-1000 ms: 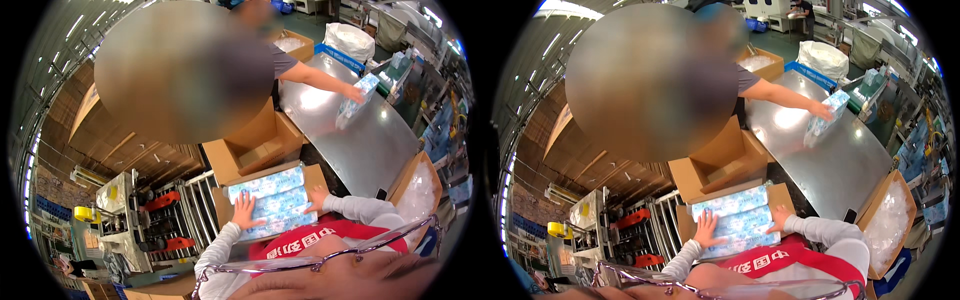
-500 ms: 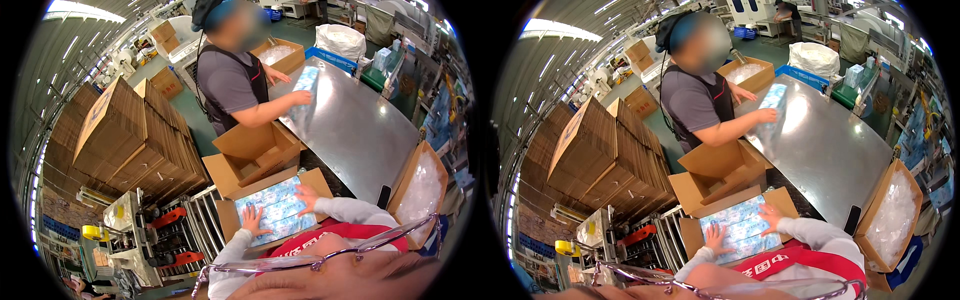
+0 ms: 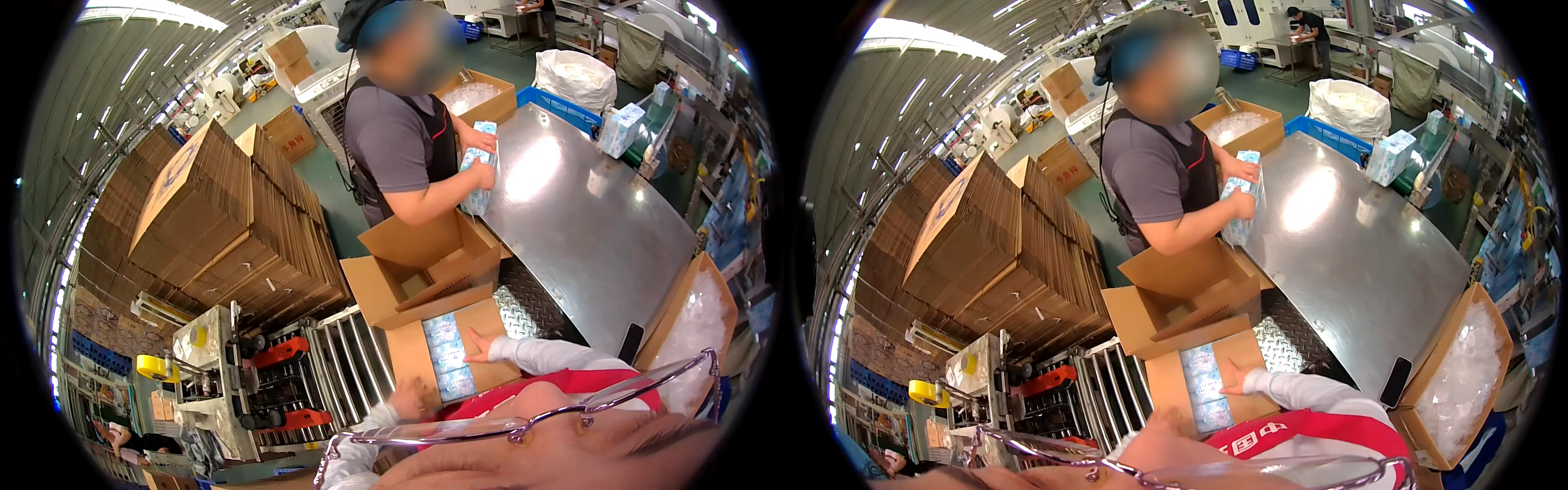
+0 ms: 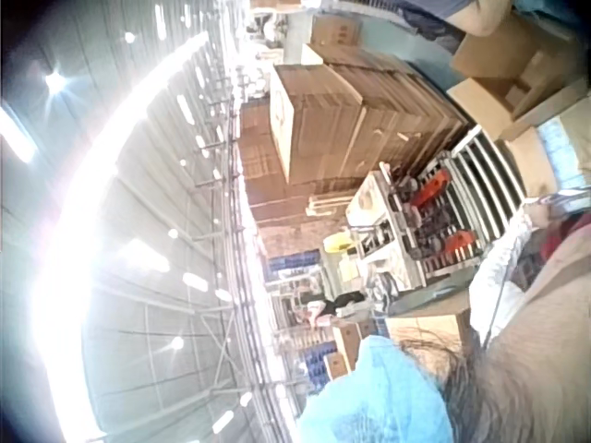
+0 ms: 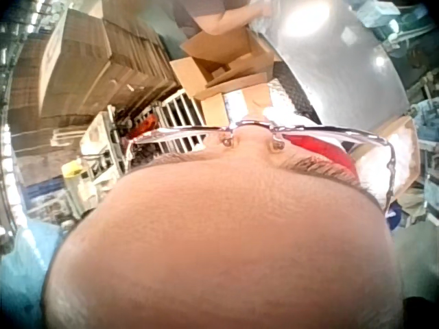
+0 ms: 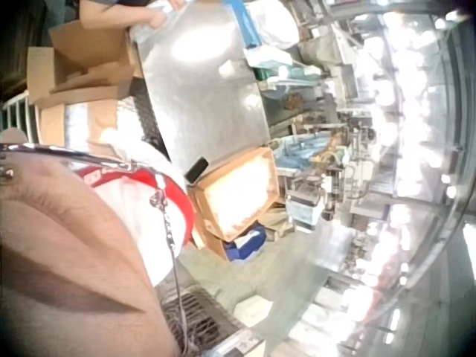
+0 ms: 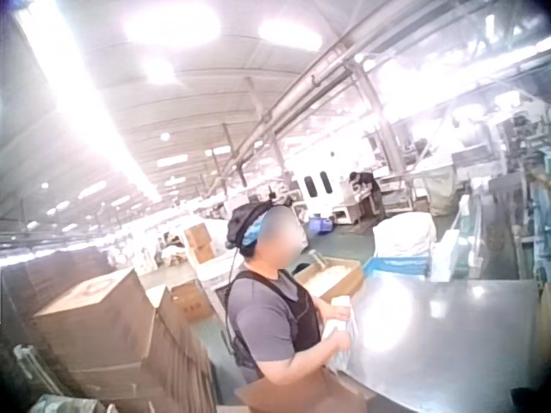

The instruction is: The person packs packages of tissues into cardboard boxes by hand, then places the boxes on a conveyor belt and folds down the box flaps.

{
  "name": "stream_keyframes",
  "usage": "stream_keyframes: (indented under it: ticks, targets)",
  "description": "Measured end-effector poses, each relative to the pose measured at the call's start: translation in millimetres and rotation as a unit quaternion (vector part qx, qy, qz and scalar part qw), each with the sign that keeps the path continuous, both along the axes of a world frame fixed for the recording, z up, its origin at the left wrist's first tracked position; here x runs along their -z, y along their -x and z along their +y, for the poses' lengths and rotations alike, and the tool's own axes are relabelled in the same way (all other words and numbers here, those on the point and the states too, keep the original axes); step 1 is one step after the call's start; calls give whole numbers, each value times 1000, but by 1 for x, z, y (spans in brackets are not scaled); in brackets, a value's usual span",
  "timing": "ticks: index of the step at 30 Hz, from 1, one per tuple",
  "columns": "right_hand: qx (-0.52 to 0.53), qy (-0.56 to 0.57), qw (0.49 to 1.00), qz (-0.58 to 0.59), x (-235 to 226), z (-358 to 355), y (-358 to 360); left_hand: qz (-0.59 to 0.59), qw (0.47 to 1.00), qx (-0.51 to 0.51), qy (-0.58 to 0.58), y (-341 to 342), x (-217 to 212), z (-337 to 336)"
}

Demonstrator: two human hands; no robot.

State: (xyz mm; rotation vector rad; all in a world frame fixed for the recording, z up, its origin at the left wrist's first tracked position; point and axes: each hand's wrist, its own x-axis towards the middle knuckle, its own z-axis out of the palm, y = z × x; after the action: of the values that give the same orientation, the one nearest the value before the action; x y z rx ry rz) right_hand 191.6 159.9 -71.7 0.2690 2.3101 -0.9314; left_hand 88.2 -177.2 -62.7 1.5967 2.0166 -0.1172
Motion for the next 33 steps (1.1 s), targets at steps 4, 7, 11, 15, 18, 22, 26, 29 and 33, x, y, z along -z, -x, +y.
stream_keyframes:
  ticks: [4,7,11,15,18,22,26,29,33]
  targets:
    - [-75,-202,918,334,-27,11,36,129,953,-258,-89,41,-5,43]
    - [31,-325,826,458,-56,25,52,16,860,-503,-87,29,49,42]
    - [7,-266,821,505,15,8,-14,-177,726,-539,-389,7,106,11]
    - [-94,-229,890,383,94,15,-69,-167,635,-658,-370,-21,129,25]
    - [165,-206,904,335,88,31,-40,-147,643,-680,-321,-19,104,34]
    - [444,-17,894,63,156,31,-45,-129,687,-657,-281,-9,90,25]
    - [426,37,888,170,218,-11,-81,-271,655,-612,-351,61,95,-26]
    - [398,166,890,152,191,-167,2,227,742,-556,-297,136,59,-118]
    - [303,114,936,142,148,-308,158,221,849,-429,-214,146,62,-185]
